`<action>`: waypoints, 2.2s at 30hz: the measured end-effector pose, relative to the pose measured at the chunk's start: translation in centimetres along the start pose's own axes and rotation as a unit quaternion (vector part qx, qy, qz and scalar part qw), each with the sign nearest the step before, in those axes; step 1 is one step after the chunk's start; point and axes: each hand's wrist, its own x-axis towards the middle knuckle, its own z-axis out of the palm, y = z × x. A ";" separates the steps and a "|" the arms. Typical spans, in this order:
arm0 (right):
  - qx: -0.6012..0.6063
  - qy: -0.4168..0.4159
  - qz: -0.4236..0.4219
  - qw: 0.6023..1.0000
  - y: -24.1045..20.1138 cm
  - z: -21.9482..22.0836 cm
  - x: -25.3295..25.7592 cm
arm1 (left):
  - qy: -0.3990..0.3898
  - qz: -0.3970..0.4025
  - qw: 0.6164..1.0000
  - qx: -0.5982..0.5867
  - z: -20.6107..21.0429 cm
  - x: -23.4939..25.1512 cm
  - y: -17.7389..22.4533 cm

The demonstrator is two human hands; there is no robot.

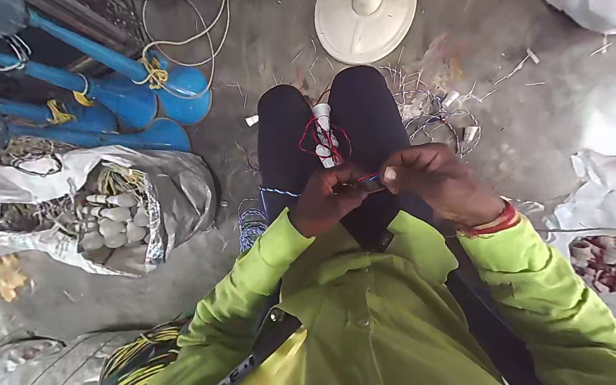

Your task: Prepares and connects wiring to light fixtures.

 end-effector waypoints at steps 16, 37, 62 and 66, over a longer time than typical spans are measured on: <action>-0.116 0.006 -0.101 0.988 0.8 0.2 2.0 | 0.019 -0.056 0.987 -0.152 -2.0 0.0 1.8; -0.432 0.110 -0.146 0.883 0.4 2.0 3.5 | 0.111 0.061 0.990 0.064 -3.6 1.8 0.9; -0.030 -0.002 0.028 0.999 -0.8 0.8 -3.7 | -0.004 0.168 0.985 0.044 -3.1 2.9 1.7; -0.092 0.069 -0.037 0.993 -0.8 0.9 -4.3 | -0.022 0.173 0.982 0.073 -1.5 1.2 2.3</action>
